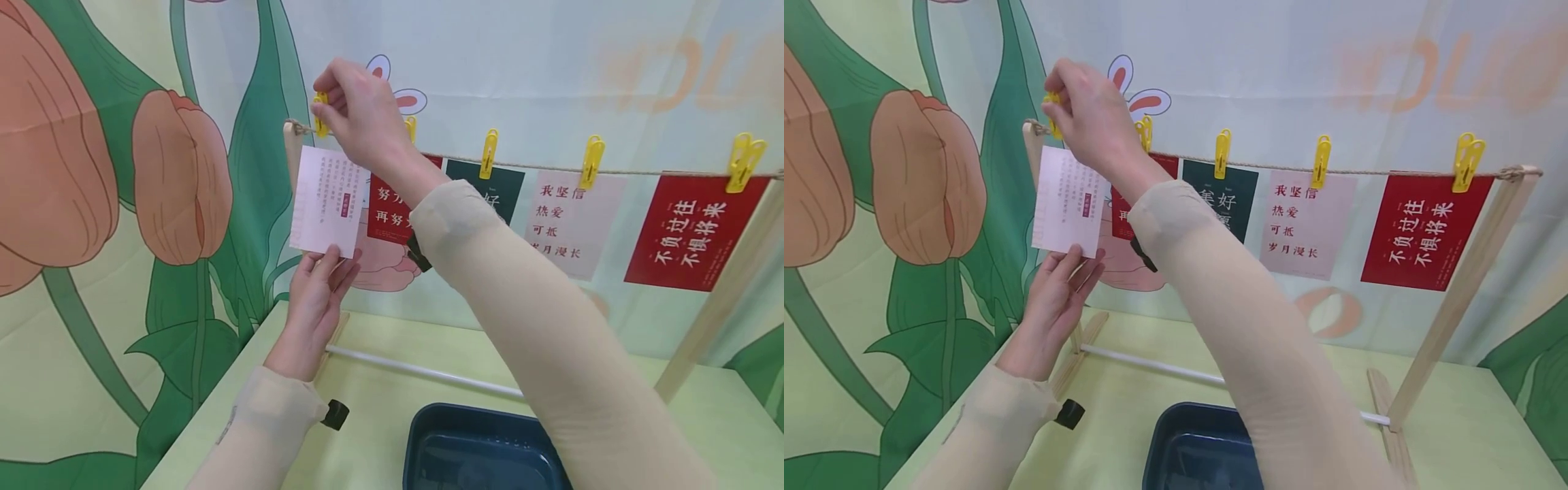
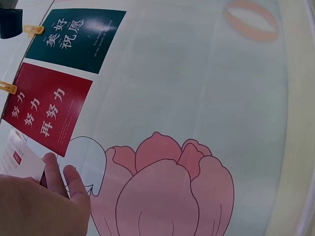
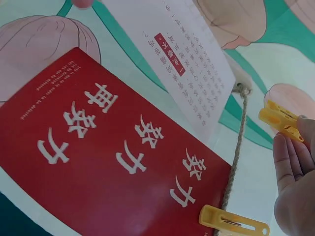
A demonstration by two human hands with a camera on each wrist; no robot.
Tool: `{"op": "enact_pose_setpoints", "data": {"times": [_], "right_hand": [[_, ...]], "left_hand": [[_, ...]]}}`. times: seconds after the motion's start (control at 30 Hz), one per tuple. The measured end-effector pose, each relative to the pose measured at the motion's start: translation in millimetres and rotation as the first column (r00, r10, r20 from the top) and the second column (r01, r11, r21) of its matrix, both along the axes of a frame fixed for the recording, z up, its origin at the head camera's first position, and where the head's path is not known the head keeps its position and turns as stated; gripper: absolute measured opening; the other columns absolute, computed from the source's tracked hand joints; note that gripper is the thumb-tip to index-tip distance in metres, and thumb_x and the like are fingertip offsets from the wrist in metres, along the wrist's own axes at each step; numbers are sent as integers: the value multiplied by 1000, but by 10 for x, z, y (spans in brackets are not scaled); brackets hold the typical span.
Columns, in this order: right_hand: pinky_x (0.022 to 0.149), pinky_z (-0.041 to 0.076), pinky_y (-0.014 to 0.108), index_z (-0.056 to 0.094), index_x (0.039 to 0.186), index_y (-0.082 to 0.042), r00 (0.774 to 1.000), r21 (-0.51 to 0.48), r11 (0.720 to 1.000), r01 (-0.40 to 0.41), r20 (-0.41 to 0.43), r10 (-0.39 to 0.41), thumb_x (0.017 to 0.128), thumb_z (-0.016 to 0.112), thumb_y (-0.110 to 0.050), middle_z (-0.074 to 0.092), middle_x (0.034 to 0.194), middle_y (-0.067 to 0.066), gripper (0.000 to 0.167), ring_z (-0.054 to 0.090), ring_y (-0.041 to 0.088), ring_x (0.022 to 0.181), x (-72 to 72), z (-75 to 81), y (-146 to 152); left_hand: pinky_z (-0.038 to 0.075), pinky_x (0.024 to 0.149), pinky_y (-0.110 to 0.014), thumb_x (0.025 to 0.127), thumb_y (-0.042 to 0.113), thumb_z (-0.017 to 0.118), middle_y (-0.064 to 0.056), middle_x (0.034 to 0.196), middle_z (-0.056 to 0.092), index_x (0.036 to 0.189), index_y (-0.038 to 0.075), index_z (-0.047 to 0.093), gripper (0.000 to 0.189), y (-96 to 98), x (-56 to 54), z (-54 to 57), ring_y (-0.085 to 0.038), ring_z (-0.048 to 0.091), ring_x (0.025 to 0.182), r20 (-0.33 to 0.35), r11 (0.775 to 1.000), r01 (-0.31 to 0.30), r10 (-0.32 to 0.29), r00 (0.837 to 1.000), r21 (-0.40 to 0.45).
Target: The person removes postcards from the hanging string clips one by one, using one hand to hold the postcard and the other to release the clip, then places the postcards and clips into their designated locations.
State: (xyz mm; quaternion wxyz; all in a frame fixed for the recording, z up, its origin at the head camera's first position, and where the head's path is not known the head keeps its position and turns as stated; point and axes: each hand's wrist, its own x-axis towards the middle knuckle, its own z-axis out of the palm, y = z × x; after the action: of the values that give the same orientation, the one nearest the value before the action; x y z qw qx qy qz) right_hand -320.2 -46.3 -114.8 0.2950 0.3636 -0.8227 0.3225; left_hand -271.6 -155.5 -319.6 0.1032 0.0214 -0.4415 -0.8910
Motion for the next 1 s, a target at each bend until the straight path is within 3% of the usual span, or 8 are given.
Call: {"op": "enact_pose_setpoints", "data": {"times": [0.43,0.6,1.0], "right_hand": [[96,51,11,65,129,-3,994,14,994,-113,-6,113,104,71,-19,71,121,7,30,69,13,106,214,-202,113],[95,52,13,66,128,-1,985,20,985,-173,-6,173,103,74,-16,72,119,8,30,69,14,104,280,-316,165],[93,56,18,68,124,-1,974,42,974,-221,62,218,101,75,-10,74,115,8,26,72,15,102,374,-611,349]], "left_hand": [[55,109,-33,113,17,54,-8,140,59,136,15,55,24,-121,207,-146,-20,76,114,8,1000,-15,15,1000,6],[56,107,-33,113,17,55,-6,132,62,134,13,55,22,-164,303,-206,-19,76,112,30,1000,-24,24,999,9],[55,107,-31,114,17,53,-5,137,62,140,14,51,26,-291,571,-459,-14,76,113,96,998,-32,37,995,-47]]}}
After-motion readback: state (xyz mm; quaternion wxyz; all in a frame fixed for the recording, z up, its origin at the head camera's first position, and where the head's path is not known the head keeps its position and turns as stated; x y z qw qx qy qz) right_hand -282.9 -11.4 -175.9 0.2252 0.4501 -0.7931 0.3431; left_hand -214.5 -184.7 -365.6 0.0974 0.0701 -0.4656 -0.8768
